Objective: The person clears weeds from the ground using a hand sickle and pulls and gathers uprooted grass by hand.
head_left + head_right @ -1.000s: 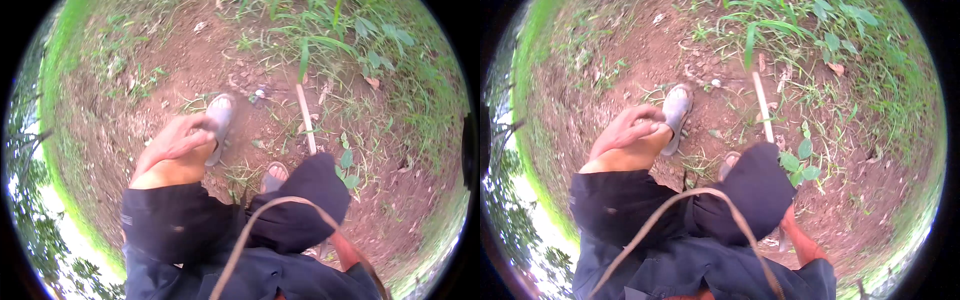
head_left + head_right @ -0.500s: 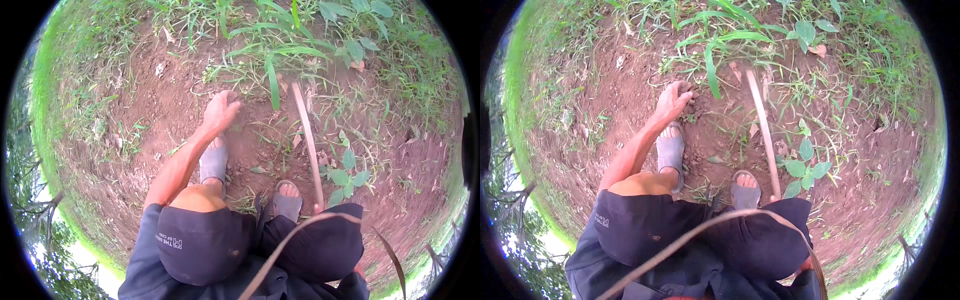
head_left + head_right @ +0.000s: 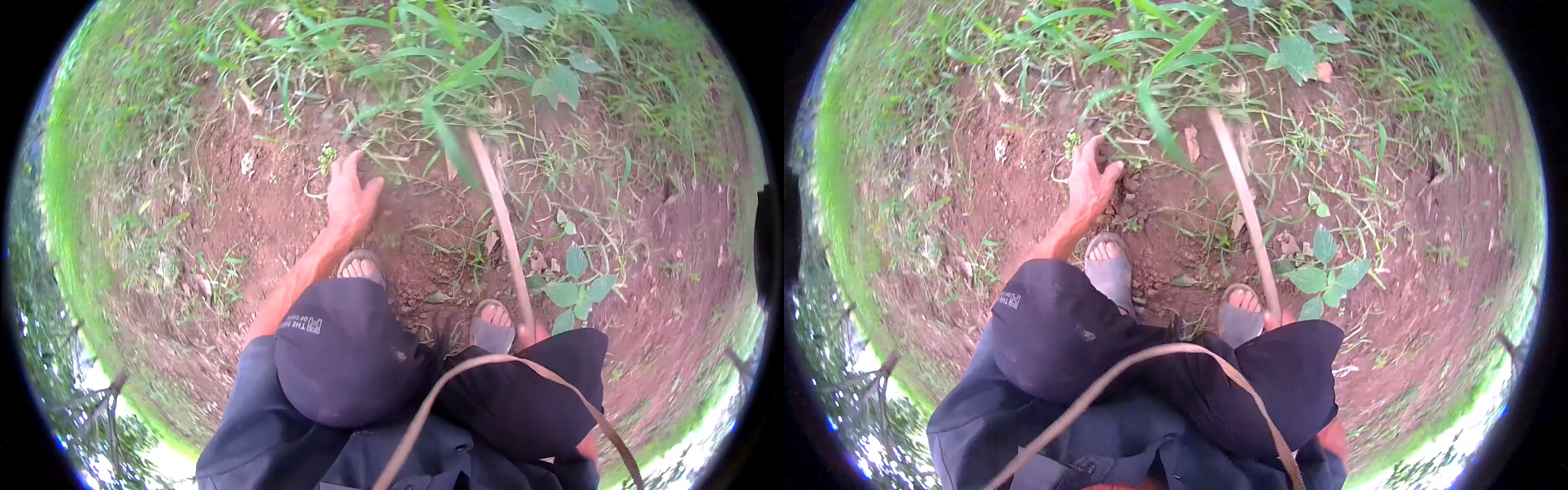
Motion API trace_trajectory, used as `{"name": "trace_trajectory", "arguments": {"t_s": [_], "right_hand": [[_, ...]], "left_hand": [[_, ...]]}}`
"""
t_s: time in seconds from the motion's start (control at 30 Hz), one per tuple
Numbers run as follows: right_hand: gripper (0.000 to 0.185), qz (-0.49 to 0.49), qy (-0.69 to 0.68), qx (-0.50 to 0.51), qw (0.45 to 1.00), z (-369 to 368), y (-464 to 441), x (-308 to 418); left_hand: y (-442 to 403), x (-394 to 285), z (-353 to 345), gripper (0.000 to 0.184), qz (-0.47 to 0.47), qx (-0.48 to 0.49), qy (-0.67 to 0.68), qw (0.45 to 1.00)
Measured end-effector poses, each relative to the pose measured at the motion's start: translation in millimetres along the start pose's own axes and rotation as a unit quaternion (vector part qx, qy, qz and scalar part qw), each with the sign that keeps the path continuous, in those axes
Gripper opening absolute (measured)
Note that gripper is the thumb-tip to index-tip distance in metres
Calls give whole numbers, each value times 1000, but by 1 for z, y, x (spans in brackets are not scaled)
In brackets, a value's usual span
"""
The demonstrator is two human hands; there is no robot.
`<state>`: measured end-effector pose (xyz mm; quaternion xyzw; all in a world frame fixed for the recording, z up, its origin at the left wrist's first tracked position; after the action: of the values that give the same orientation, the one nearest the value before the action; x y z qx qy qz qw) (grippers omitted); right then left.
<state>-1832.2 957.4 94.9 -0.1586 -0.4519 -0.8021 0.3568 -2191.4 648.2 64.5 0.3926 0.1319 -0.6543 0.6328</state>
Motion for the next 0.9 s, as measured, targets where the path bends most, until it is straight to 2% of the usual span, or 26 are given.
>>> {"name": "trace_trajectory", "arguments": {"t_s": [0.07,0.1,0.13,0.2,0.23,0.27,0.3,0.33,0.37,0.4,0.43,0.5,0.53,0.57,0.6,0.63,0.67,0.7,0.73,0.8,0.83,0.9], "right_hand": [[25,9,41,29,999,-2,-36,45],[27,18,76,54,996,-3,-57,74],[27,17,75,54,996,1,-68,93],[40,27,122,61,990,3,-81,125],[39,113,147,39,982,2,-77,104],[37,72,160,49,983,12,-66,87],[35,30,175,60,982,20,-52,72],[35,34,228,51,972,27,-33,64],[34,37,279,45,959,33,-11,53],[35,-23,294,38,955,33,9,7],[37,-84,305,29,948,28,18,-33],[37,-108,283,56,951,30,13,0],[38,-134,260,83,953,24,7,19],[31,-84,333,59,937,12,-9,43],[27,80,372,73,922,-2,-29,78],[23,243,400,83,880,-16,-44,111],[29,209,327,63,919,-17,-71,127],[33,194,289,56,936,-16,-84,132],[38,180,249,47,951,-16,-97,137],[25,98,261,141,950,-15,-107,125],[33,-22,178,97,979,8,-95,119],[40,-21,238,98,966,39,-60,93]], "left_hand": [[-10,-11,16,65,-58,-107,-103,987],[-17,-19,24,73,-38,-124,-89,988],[-25,-25,29,73,-38,-123,-89,988],[-44,-39,48,78,-93,-161,-66,980],[-53,-40,52,88,-103,-158,-97,977],[-62,-40,57,88,-102,-163,-92,977],[-72,-36,49,95,-81,-105,-131,982],[-78,-29,40,103,-58,-45,-169,983],[-77,-34,33,113,-76,4,-164,984],[-77,-38,22,115,-51,29,-180,982],[-77,-38,9,113,-79,17,-176,981],[-81,-42,-7,111,-108,3,-171,979],[-77,-60,-13,95,-185,10,-187,965],[-70,-73,-19,79,-261,18,-202,944],[-69,-69,-24,79,-262,21,-201,944],[-65,-71,-28,59,-334,-3,-213,918],[-57,-82,-24,39,-402,-28,-224,887],[-43,-92,-12,12,-449,-82,-164,874],[-36,-89,-5,12,-446,-83,-168,875],[-36,-52,-20,7,-296,150,-205,921],[-25,-34,-20,9,-315,151,-199,916],[2,-9,-4,11,-332,173,-180,909]]}}
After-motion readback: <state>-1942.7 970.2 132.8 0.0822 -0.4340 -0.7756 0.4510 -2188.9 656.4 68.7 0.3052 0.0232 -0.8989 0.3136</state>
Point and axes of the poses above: each hand's wrist, its own y-axis away from the middle knuckle, its own z-axis out of the back of the hand, x = y × z, the point moved 8 cm from there along -y, towards the middle knuckle, and after that the axes turned 1 degree about z, right-handed, at the moved point
